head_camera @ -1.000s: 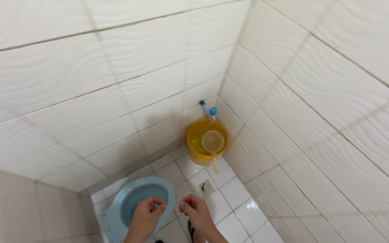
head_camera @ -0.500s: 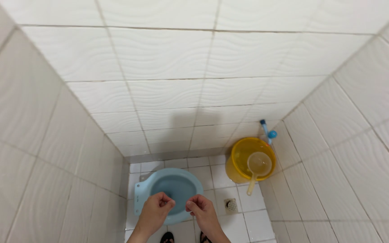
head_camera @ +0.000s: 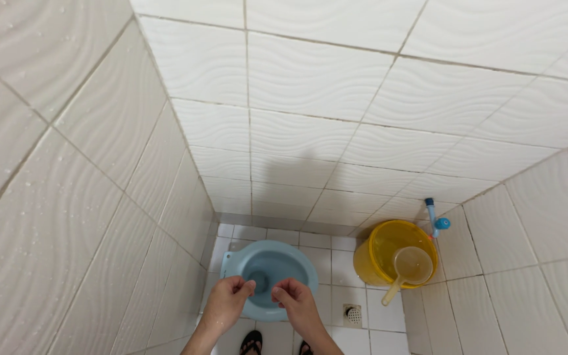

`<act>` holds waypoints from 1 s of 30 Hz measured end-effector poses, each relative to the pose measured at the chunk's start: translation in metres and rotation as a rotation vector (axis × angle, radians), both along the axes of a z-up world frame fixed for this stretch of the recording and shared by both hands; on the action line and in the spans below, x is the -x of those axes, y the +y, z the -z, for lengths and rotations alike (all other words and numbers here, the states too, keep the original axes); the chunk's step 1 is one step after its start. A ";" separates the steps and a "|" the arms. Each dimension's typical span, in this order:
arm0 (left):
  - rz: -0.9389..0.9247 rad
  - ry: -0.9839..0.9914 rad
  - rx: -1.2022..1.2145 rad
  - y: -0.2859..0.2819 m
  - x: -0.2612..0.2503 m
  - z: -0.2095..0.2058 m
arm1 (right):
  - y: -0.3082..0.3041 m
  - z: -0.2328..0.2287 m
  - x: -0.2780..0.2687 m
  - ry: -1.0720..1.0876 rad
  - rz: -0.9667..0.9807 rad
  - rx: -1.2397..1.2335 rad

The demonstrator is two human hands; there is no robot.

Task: Wipe and rinse wall tiles inside a bathroom.

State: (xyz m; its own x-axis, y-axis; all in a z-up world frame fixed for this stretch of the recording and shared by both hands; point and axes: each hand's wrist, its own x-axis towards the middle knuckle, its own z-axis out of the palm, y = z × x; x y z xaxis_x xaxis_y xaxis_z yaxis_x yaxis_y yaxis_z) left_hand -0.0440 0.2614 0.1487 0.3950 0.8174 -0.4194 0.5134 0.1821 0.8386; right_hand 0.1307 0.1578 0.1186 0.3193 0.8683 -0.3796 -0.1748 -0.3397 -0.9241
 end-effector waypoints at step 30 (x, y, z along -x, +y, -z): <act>0.176 -0.062 0.018 -0.001 -0.014 0.026 | -0.032 0.013 0.001 0.041 0.215 -0.015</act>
State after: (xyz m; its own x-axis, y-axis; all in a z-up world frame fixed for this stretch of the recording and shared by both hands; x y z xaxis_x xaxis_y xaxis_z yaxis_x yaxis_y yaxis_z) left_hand -0.0301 0.2609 0.1231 0.5567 0.7260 -0.4037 0.4858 0.1097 0.8672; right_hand 0.1295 0.1261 0.1052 0.4826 0.7872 -0.3839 -0.2795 -0.2770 -0.9193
